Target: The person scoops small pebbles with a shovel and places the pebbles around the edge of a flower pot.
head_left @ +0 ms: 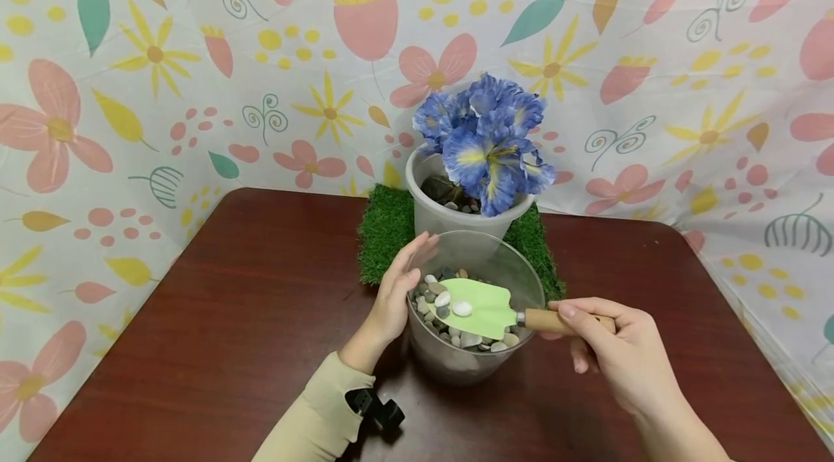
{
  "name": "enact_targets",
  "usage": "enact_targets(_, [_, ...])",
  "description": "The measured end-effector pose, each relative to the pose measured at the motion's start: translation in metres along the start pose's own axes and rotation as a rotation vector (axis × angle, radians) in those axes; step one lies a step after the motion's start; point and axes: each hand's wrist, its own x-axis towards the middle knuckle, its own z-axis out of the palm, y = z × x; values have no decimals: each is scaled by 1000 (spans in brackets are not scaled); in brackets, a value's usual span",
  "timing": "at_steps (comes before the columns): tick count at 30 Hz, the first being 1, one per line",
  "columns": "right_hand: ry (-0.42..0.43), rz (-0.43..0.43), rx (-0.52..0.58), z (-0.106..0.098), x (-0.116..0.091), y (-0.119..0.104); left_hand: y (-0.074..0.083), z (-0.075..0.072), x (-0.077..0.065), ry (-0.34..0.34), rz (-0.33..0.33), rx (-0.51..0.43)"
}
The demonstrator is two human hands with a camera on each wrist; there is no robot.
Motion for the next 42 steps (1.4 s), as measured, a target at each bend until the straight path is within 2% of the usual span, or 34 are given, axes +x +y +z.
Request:
enact_targets(6, [24,-7,5,0,-2,5,0,0,-1,-1,-9,6])
enact_targets(16, [36,-90,36,0,0,7,-1,-1,-1,-1,7,23])
enact_targets(24, [99,-87,74,1,1,9,0,0,0,9,-2,21])
enact_targets(33, [127,-83,74,-1,7,6,0,0,-1,19,2,19])
enact_targets(42, [196,-57,99,0,12,4,-1,0,-1,5,-5,-34])
